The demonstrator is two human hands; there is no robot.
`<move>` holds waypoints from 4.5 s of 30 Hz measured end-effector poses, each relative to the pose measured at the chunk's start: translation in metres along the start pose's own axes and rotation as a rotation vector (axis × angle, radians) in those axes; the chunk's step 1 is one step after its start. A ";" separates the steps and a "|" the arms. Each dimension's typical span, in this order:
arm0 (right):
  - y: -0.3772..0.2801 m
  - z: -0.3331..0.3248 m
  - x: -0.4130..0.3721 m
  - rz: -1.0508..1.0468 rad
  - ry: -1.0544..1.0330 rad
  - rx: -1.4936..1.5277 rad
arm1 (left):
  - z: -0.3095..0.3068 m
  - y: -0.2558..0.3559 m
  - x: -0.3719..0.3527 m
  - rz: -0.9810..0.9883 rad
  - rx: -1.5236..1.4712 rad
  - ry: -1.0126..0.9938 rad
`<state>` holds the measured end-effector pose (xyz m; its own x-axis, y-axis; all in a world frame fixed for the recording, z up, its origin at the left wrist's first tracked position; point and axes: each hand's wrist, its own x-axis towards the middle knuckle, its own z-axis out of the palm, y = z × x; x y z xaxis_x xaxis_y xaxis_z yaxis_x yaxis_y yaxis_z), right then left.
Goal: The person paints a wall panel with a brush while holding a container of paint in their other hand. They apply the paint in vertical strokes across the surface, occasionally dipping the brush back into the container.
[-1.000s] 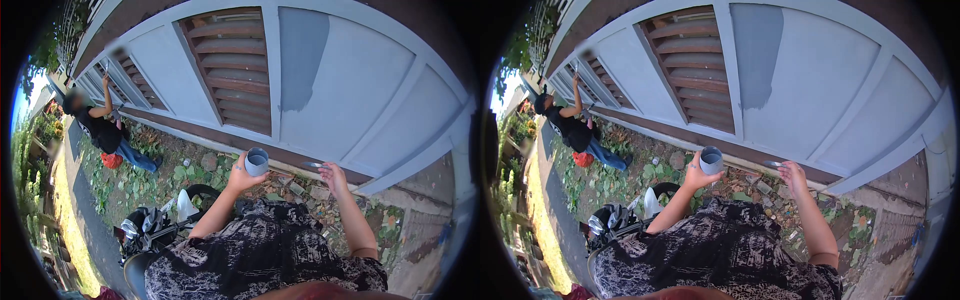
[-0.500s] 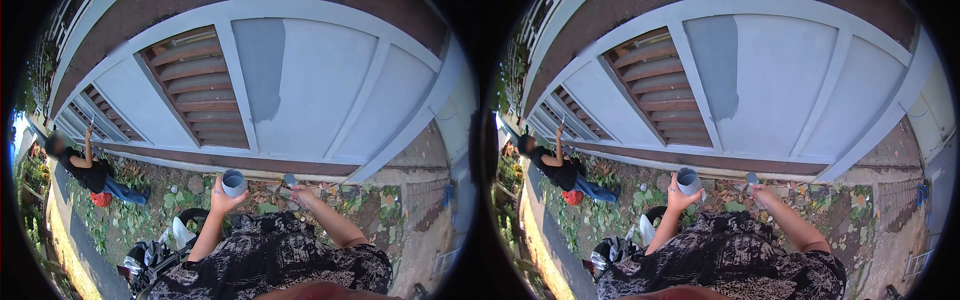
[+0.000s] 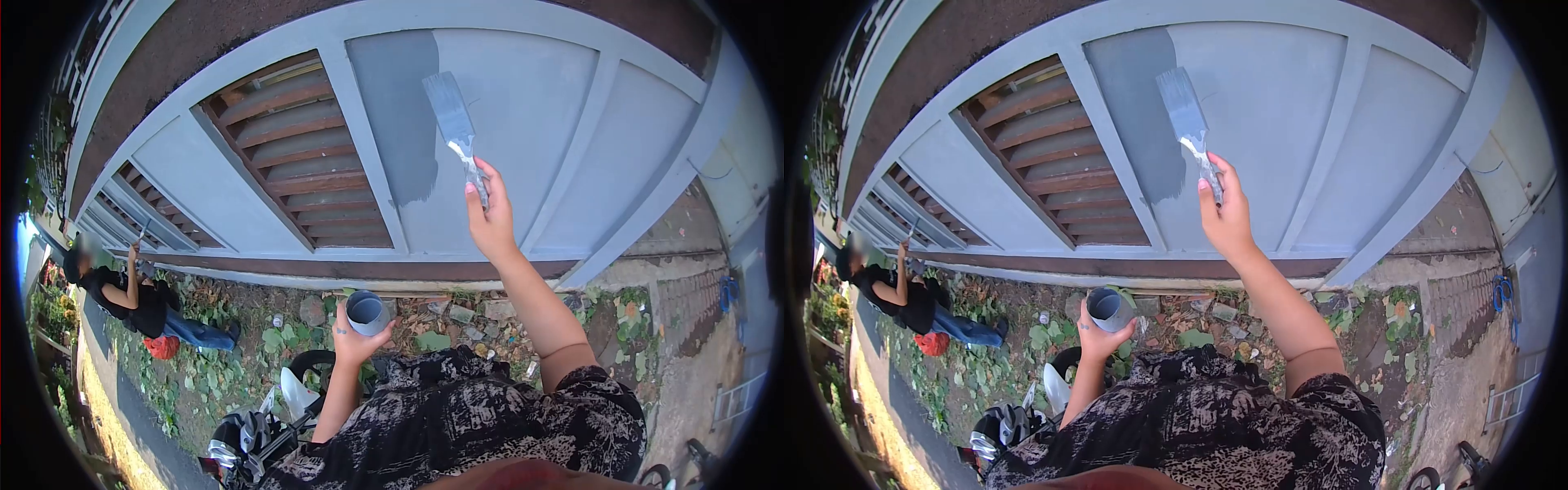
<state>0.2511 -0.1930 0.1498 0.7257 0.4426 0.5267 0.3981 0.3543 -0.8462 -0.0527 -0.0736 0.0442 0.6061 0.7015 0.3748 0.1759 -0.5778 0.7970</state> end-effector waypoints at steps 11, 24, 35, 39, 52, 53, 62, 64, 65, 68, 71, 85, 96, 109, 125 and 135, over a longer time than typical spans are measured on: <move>-0.005 0.020 0.070 -0.124 0.119 0.015 | 0.003 0.017 0.002 0.054 0.042 0.005; 0.004 0.044 0.075 -0.158 0.178 0.141 | 0.001 0.010 -0.001 0.020 0.029 -0.011; 0.024 0.050 0.085 -0.074 0.244 0.020 | -0.001 0.014 -0.002 0.025 0.019 -0.027; 0.024 0.053 0.073 -0.071 0.278 -0.010 | -0.003 0.015 -0.003 0.036 0.045 -0.027; 0.012 0.059 0.081 -0.189 0.310 0.000 | -0.002 0.007 -0.007 0.070 0.042 -0.017; 0.013 0.059 0.081 -0.189 0.310 -0.001 | -0.002 0.007 -0.007 0.070 0.041 -0.017; 0.012 0.059 0.076 -0.148 0.276 -0.002 | -0.004 0.008 -0.010 -0.015 0.018 -0.014; 0.011 0.055 0.079 -0.115 0.216 -0.015 | -0.004 0.008 -0.011 -0.017 0.031 -0.013; 0.011 0.052 0.080 -0.115 0.216 -0.015 | -0.004 0.008 -0.011 -0.016 0.031 -0.012; 0.008 0.046 0.083 -0.120 0.207 -0.062 | -0.004 0.006 -0.012 -0.018 0.030 -0.016; 0.006 0.038 0.085 -0.114 0.254 -0.039 | -0.001 0.005 -0.013 -0.007 0.034 -0.018; 0.007 0.055 0.086 -0.169 0.357 0.031 | 0.004 0.015 -0.009 0.059 0.052 -0.038; 0.022 0.057 0.083 -0.084 0.351 -0.004 | -0.001 0.013 -0.012 0.057 0.043 -0.042; 0.049 0.061 0.038 0.010 0.385 -0.115 | -0.001 0.012 -0.009 0.085 0.052 -0.066; 0.075 0.060 -0.016 0.031 0.389 -0.224 | 0.000 0.010 -0.007 0.091 0.024 -0.083; 0.060 0.063 0.006 0.051 0.385 -0.094 | -0.002 0.008 -0.009 0.100 0.050 -0.087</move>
<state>0.2440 -0.1170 0.1074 0.8960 0.1102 0.4301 0.3928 0.2548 -0.8836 -0.0582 -0.0837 0.0487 0.6875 0.6015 0.4068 0.1482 -0.6647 0.7323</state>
